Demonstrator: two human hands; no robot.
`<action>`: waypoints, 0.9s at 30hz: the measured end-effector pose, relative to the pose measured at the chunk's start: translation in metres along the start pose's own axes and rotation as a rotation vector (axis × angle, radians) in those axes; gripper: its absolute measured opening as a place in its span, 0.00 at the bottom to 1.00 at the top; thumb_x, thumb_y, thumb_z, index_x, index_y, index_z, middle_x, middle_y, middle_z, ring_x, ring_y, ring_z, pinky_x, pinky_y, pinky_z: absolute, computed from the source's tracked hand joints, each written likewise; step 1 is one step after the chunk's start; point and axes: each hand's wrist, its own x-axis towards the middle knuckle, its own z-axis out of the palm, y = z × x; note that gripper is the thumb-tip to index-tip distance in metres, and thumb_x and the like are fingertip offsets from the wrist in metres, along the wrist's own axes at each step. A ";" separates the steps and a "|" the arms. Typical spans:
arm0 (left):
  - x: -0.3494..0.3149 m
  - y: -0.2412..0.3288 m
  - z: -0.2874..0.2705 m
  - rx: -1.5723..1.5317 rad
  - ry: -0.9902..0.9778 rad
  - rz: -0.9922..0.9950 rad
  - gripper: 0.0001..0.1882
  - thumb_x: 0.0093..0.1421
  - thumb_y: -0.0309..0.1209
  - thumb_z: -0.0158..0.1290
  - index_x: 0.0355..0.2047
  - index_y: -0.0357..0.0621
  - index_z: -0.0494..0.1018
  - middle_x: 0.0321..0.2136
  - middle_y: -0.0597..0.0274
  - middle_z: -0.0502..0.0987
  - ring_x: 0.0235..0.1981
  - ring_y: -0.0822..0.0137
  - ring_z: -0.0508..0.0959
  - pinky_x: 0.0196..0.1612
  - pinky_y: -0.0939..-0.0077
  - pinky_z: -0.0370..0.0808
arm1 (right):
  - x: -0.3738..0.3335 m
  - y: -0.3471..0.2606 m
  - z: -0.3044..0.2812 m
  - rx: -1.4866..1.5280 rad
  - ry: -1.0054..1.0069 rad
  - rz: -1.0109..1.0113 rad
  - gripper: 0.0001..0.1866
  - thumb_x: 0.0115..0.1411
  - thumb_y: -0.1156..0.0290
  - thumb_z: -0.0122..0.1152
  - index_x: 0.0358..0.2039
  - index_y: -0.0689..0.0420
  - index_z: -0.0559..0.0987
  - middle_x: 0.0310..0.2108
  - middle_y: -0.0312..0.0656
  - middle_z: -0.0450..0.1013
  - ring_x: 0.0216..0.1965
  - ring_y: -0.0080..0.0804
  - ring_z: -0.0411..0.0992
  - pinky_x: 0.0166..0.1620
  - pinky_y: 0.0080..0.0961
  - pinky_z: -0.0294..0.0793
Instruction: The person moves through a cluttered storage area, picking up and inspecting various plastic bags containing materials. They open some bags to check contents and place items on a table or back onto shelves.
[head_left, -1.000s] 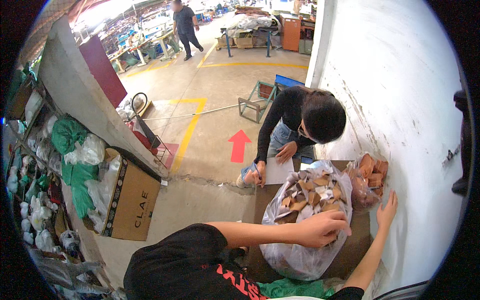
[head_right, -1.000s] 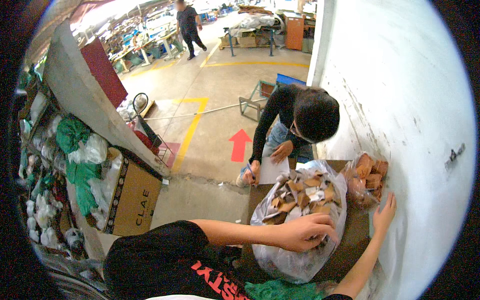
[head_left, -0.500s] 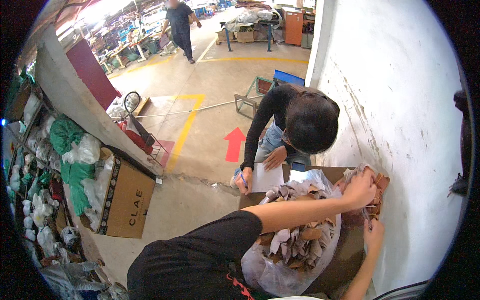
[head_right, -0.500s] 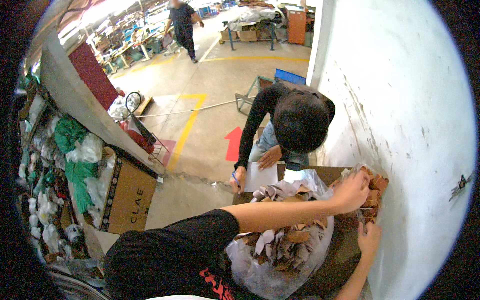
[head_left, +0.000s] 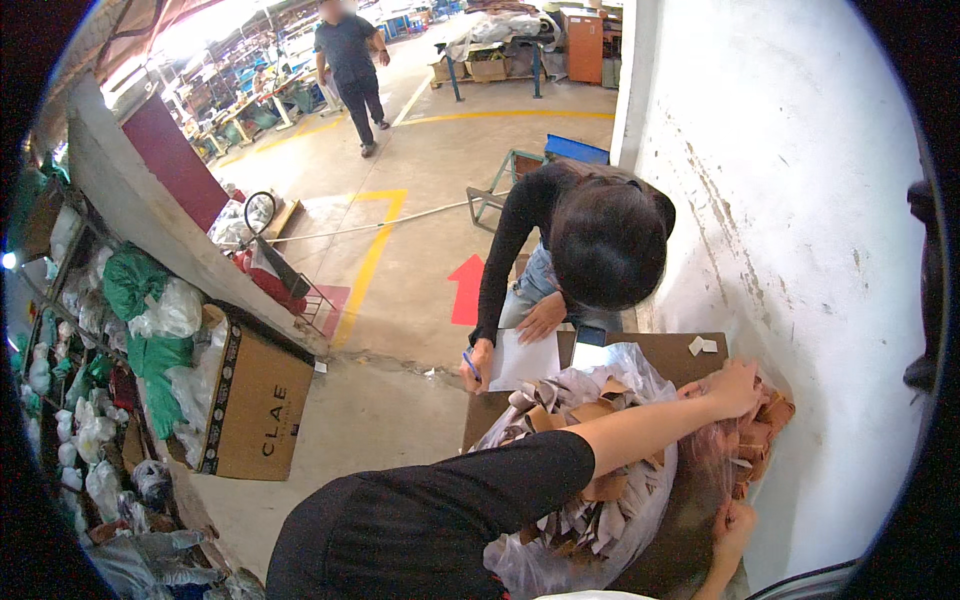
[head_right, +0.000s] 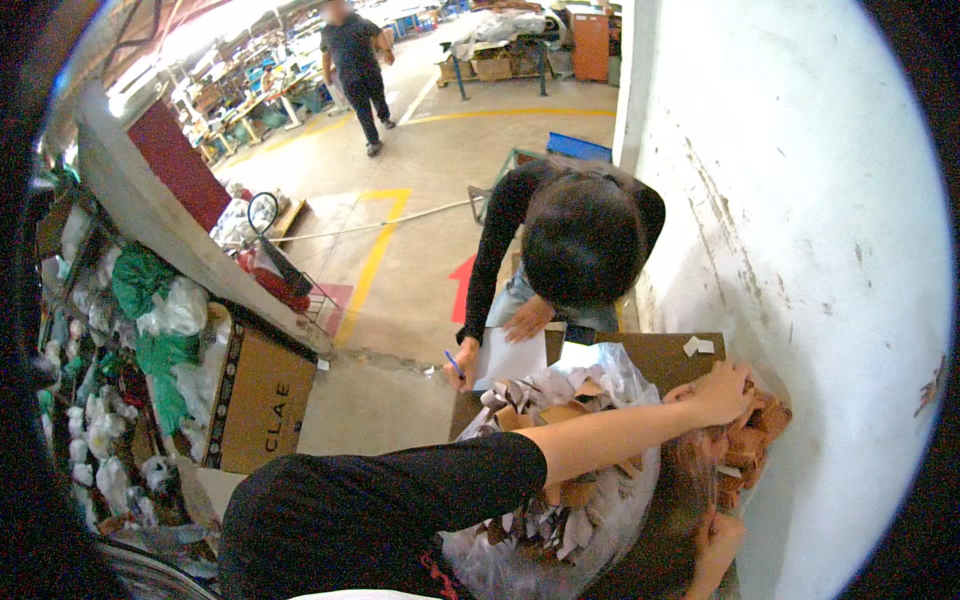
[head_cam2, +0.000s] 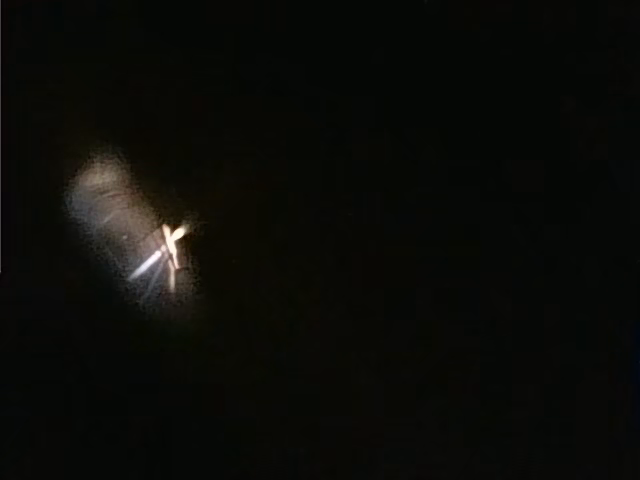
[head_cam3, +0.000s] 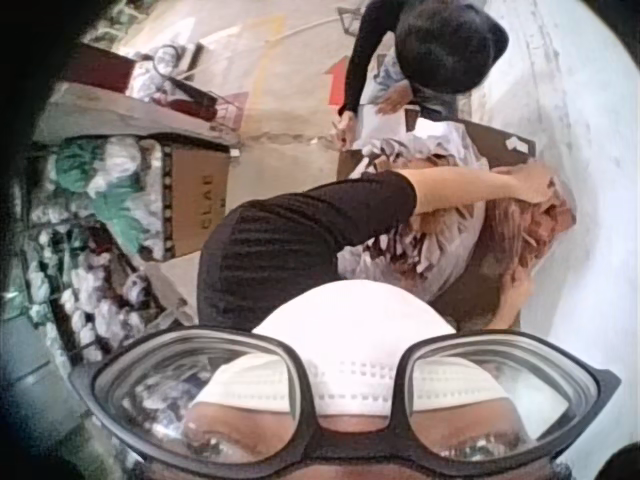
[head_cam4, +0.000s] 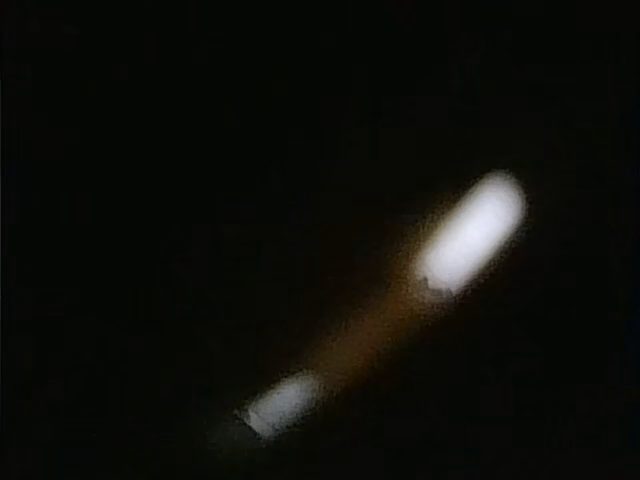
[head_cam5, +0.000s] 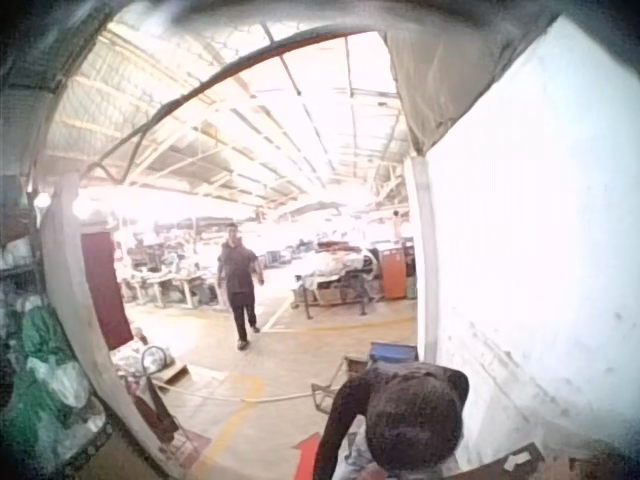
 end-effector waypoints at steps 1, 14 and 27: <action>0.004 -0.007 0.005 -0.061 0.042 0.012 0.23 0.64 0.38 0.52 0.54 0.38 0.67 0.54 0.40 0.69 0.59 0.39 0.69 0.55 0.42 0.73 | -0.001 0.009 0.005 -0.028 0.016 -0.030 0.22 0.65 0.71 0.58 0.15 0.63 0.66 0.13 0.52 0.61 0.15 0.49 0.58 0.23 0.43 0.54; -0.081 0.008 -0.059 -0.018 -0.212 0.347 0.16 0.54 0.21 0.54 0.44 0.41 0.75 0.51 0.41 0.69 0.57 0.39 0.69 0.57 0.51 0.71 | -0.037 0.089 -0.001 -0.203 0.156 -0.031 0.25 0.70 0.67 0.54 0.17 0.66 0.64 0.13 0.54 0.57 0.15 0.47 0.54 0.23 0.43 0.52; -0.636 -0.292 -0.705 0.197 1.462 -0.526 0.12 0.59 0.30 0.54 0.41 0.39 0.76 0.27 0.57 0.77 0.21 0.64 0.74 0.23 0.67 0.72 | -0.022 0.054 0.002 -0.213 0.080 0.156 0.25 0.71 0.61 0.54 0.19 0.64 0.69 0.16 0.54 0.63 0.18 0.49 0.59 0.27 0.45 0.58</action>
